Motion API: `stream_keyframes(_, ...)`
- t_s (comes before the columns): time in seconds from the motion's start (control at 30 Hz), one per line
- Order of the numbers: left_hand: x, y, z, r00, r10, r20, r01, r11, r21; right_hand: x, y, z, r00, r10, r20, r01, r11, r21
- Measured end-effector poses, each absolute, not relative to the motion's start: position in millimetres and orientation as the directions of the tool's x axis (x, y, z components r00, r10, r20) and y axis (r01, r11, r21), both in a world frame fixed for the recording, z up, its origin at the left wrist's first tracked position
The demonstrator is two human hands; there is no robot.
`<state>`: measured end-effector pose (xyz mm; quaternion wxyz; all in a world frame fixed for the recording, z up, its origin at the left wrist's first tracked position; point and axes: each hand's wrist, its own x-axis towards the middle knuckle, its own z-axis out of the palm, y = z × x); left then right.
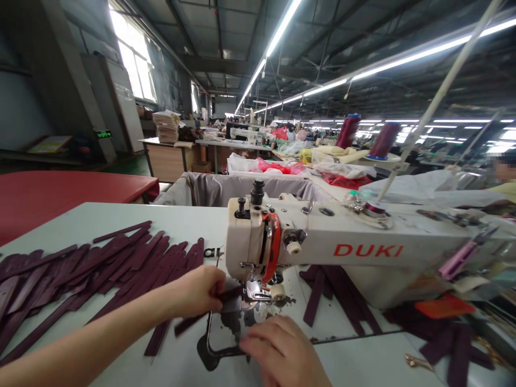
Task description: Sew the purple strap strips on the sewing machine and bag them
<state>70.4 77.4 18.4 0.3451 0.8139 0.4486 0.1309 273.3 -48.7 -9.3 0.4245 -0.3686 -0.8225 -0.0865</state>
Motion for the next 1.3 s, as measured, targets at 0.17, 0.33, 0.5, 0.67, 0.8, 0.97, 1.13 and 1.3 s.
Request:
stream_keyframes(0.17, 89.1, 44.1, 5.6, 0.503, 0.819, -0.278, 0.663, -0.158, 0.732, 252.0, -47.4, -9.9, -0.415, 0.437, 0.798, 0.643, 0.762, -0.083)
stream_keyframes(0.33, 95.0, 24.5, 3.0, 0.457, 0.889, -0.024, 0.681, -0.332, 0.653, 266.4, -42.1, -15.1, -0.555, 0.473, 0.684, 0.604, 0.794, -0.059)
stream_keyframes(0.5, 84.7, 4.7, -10.5, 0.643, 0.613, 0.459, 0.552, -0.787, 0.277, 279.4, -39.9, -19.4, -0.578, 0.507, 0.640, 0.624, 0.779, -0.053)
stream_keyframes(0.67, 82.0, 3.6, -16.5, 0.734, 0.361, 0.575, 0.495, -0.864, -0.089, 274.4, -36.5, -24.9, -0.529, 0.498, 0.687, 0.660, 0.750, -0.037)
stream_keyframes(0.8, 80.6, 6.9, -16.5, 0.732, 0.375, 0.569, 0.521, -0.846, -0.112, 269.8, -33.0, -27.5, -0.496, 0.460, 0.737, 0.656, 0.754, -0.029)
stream_keyframes(0.97, 83.6, -0.4, -12.9, 0.745, 0.369, 0.556, 0.519, -0.844, -0.135, 270.9, -34.4, -24.4, -0.494, 0.436, 0.752, 0.594, 0.801, -0.074)
stream_keyframes(1.13, 89.3, 3.3, -17.0, 0.747, 0.363, 0.558, 0.446, -0.895, -0.015, 271.5, -35.3, -24.7, -0.447, 0.435, 0.782, 0.632, 0.772, -0.068)
stream_keyframes(1.3, 88.4, 9.3, -26.9, 0.713, 0.380, 0.589, 0.424, -0.903, 0.069, 267.6, -32.3, -26.6, -0.432, 0.416, 0.800, 0.658, 0.752, -0.036)
